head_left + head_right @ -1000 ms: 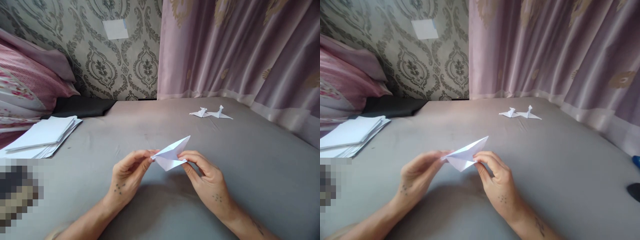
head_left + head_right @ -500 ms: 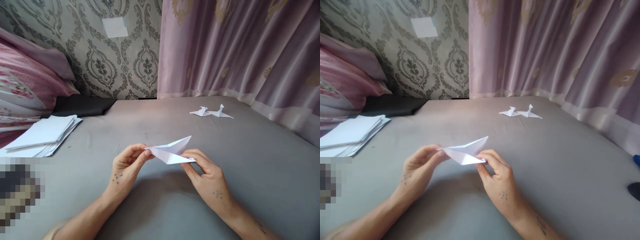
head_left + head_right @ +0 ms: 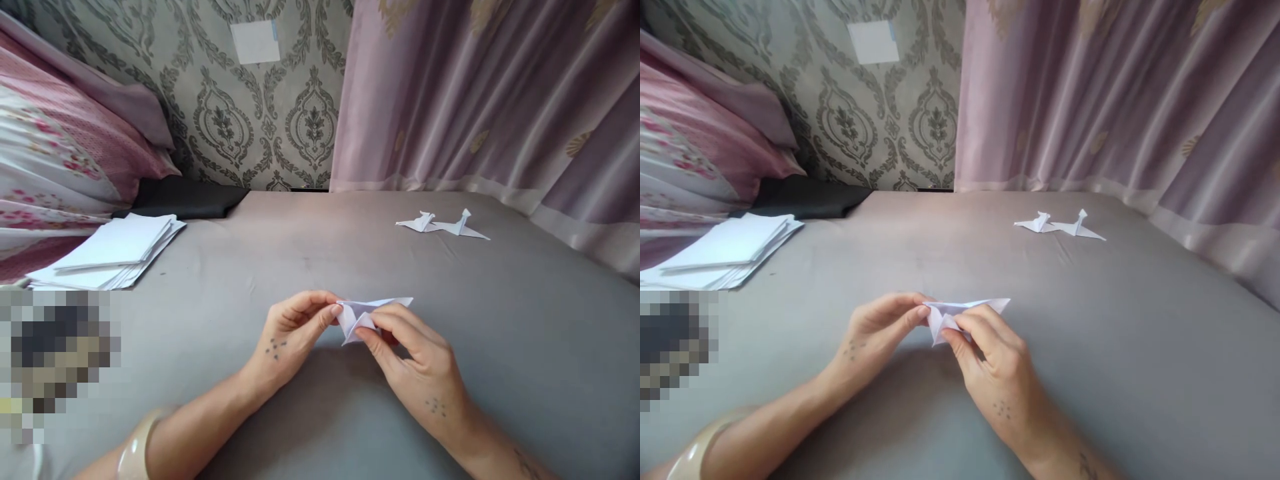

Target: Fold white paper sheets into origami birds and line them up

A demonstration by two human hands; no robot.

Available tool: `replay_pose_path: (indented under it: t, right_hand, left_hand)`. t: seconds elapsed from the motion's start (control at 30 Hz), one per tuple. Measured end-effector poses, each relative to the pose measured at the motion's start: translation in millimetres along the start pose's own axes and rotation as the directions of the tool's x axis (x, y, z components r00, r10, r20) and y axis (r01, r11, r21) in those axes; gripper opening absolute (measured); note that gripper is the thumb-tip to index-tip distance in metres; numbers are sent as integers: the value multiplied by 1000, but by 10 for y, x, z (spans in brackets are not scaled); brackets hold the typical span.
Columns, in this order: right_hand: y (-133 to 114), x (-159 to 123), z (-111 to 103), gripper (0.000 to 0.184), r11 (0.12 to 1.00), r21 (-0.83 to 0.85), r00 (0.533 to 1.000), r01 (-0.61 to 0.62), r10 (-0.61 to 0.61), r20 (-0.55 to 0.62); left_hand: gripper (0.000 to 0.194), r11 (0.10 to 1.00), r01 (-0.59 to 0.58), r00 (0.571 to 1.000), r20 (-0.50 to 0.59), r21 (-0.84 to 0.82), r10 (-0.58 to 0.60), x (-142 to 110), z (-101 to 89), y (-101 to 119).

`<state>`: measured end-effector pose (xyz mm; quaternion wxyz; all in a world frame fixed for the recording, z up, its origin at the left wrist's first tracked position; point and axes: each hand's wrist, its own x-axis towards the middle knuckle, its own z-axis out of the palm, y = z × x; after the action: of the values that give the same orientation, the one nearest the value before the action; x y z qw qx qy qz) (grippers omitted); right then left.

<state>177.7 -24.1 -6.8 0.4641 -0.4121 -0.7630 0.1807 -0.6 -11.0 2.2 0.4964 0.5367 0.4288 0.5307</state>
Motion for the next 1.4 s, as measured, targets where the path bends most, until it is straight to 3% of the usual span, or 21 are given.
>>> replay_pose_path:
  t: [0.13, 0.3, 0.53, 0.7, 0.83, 0.97, 1.07, 1.23, 1.4]
  right_hand:
    - [-30, 0, -6, 20, 998, -42, 998, 56, -56, -1]
    - [-45, -5, -9, 19, 998, -49, 999, 40, -41, -17]
    - [-61, -6, -11, 21, 999, -32, 999, 32, -33, -35]
    - [-45, -14, -26, 21, 999, -46, 997, 9, -13, -82]
    - [-11, -6, -46, 13, 992, 14, 985, -126, 126, -118]
    - [87, -2, -80, 11, 929, 109, 926, -353, 363, -104]
    - [162, -1, -90, 14, 893, 195, 904, -405, 424, -61]
    - [112, 21, -72, 12, 912, 280, 943, -300, 329, -59]
    - [31, 2, -61, 18, 985, 77, 977, -152, 161, -139]
  left_hand:
    - [10, 994, -69, 994, 85, 80, 62, -22, 5, -3]
    - [13, 987, -102, 986, 146, 126, 83, -37, 13, -7]
    - [10, 987, -103, 990, 111, 121, 90, -35, 7, 8]
    - [12, 981, -171, 985, 5, 87, 171, -49, -36, 9]
    - [15, 970, -221, 973, -48, 100, 227, -54, -34, 34]
    - [14, 959, -260, 960, -79, 116, 270, -61, -22, 29]
    - [14, 954, -272, 954, -97, 125, 285, -70, -33, 0]
    - [13, 957, -262, 955, -108, 126, 275, -73, -39, -12]
    - [19, 953, -286, 956, -36, 103, 291, -60, -38, 1]
